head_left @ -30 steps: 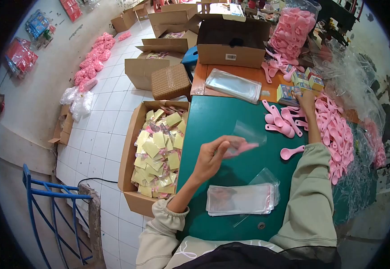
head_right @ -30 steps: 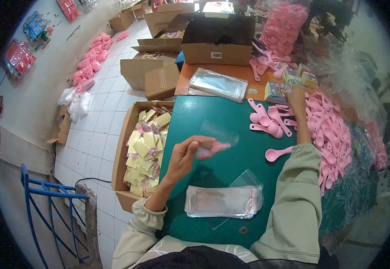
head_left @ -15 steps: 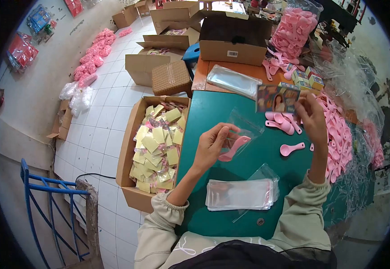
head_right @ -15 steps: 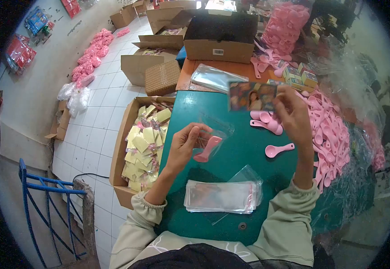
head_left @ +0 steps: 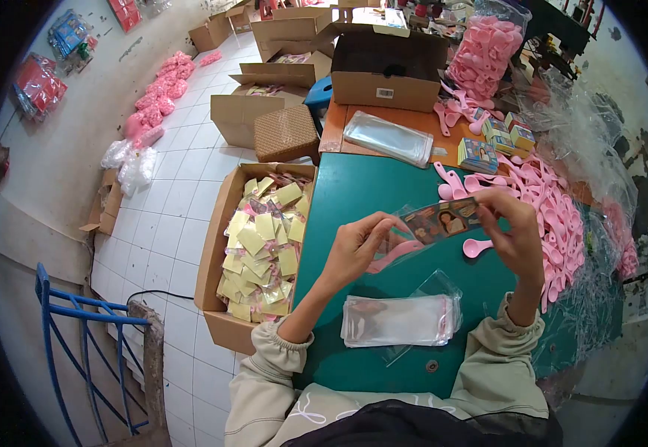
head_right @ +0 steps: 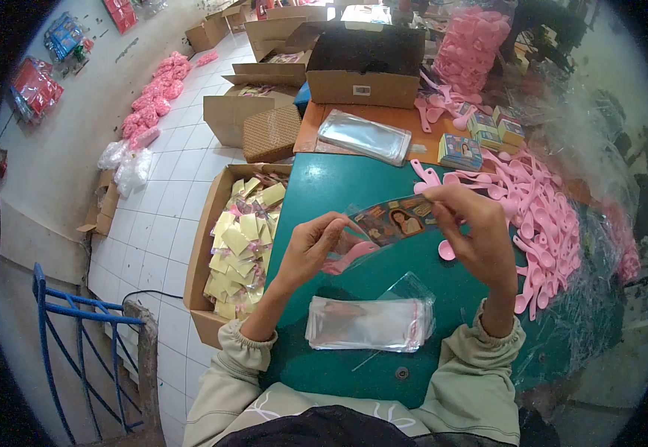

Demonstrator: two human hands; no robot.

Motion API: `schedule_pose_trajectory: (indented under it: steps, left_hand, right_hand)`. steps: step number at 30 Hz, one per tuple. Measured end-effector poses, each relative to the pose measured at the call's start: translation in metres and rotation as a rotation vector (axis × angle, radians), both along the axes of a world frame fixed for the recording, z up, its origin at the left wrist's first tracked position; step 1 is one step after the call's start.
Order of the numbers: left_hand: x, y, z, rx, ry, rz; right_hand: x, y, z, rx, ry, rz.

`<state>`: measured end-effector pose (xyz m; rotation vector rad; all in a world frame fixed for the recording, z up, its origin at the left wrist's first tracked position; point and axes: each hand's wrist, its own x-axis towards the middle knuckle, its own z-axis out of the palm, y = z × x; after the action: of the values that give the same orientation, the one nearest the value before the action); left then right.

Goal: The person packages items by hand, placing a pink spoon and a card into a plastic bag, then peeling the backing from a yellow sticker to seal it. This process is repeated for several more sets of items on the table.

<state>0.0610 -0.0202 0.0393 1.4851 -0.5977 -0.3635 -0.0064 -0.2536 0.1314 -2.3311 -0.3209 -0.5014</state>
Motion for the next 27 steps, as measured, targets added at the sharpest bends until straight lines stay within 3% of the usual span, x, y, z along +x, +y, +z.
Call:
schedule_pose_trajectory:
  steps: [5,11,15,18,20,24,27]
  left_hand:
    - [0.000,0.000,-0.007,0.133,-0.100,-0.002]
    - [-0.009,-0.008,0.013,0.122,-0.274,-0.108]
    - [-0.012,-0.002,0.018,0.324,-0.383,-0.057]
    - [-0.010,-0.001,0.003,0.400,-0.469,0.021]
    - [-0.007,0.004,0.001,0.466,-0.442,0.051]
    - [0.017,0.030,-0.017,0.132,-0.062,-0.109]
    - [0.016,0.028,-0.029,-0.153,0.150,0.062]
  right_hand:
    - [-0.003,0.011,0.004,-0.099,0.036,0.065]
    - [0.004,0.020,-0.015,-0.241,0.355,0.331]
    - [0.016,0.024,-0.044,-0.235,0.080,0.383]
    - [0.021,0.023,-0.043,0.049,0.492,0.473]
    - [0.025,0.021,-0.049,0.123,0.564,0.347]
    - [0.034,0.007,-0.061,0.395,0.490,0.266]
    - [0.038,0.004,-0.060,0.366,0.562,0.257]
